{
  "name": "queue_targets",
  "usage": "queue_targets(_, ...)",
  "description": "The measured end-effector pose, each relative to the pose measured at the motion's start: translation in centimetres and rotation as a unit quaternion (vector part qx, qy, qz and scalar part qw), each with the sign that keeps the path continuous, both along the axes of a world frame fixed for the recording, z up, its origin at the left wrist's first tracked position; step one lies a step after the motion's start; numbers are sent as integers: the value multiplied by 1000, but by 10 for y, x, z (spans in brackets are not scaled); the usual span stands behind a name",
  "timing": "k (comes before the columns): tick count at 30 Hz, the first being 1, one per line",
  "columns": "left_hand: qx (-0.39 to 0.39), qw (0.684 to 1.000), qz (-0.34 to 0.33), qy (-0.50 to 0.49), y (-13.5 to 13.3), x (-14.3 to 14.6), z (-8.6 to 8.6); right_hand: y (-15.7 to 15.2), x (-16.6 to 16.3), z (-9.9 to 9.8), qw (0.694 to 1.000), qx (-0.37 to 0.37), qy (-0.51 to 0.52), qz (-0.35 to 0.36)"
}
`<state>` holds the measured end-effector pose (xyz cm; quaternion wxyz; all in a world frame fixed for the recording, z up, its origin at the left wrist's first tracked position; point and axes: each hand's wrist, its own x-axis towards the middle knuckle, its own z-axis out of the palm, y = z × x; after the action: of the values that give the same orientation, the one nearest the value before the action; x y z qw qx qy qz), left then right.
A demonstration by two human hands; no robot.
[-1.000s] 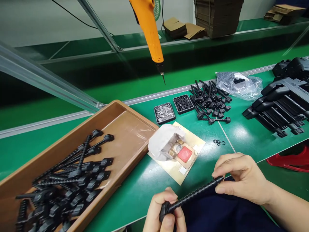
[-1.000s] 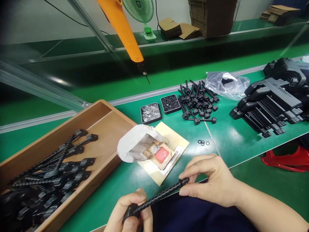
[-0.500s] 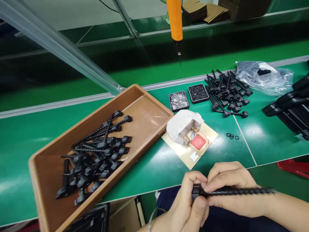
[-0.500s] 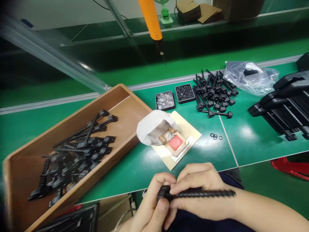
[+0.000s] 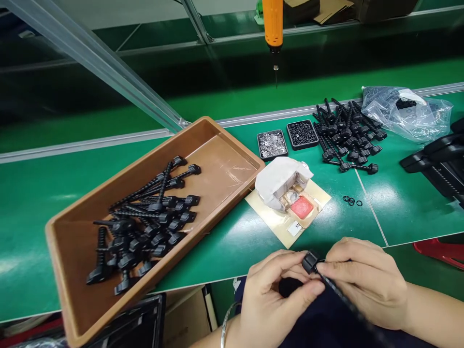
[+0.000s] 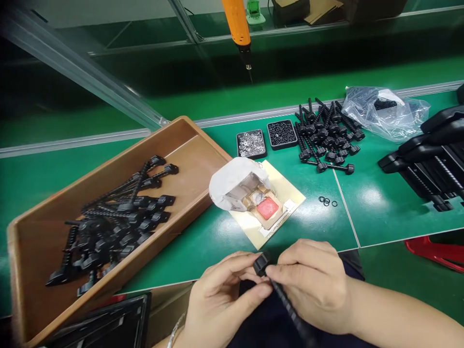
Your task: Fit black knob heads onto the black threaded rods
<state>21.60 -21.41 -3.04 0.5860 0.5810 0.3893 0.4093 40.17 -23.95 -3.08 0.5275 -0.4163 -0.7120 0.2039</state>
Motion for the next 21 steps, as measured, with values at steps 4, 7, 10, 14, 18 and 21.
queue_targets(4, 53, 998, -2, 19, 4, -1, 1, 0, 7, 1, 997, -8, 8, 80)
queue_targets(7, 114, 991, -31, 60, 8, -3, 4, 0, 17, 0, 982, -129, 77, 117)
queue_targets(10, 145, 983, -74, 89, 9, -5, 5, 3, 23, -3, 905, -340, 195, 164)
queue_targets(14, 151, 971, -154, 106, 5, -6, 1, 10, 20, -6, 738, -573, 279, 220)
queue_targets(18, 161, 965, -171, 113, 1, -7, -3, 12, 17, -9, 725, -585, 273, 240)
queue_targets(21, 172, 963, -179, 107, 1, -8, -5, 7, 19, -11, 810, -486, 221, 245)
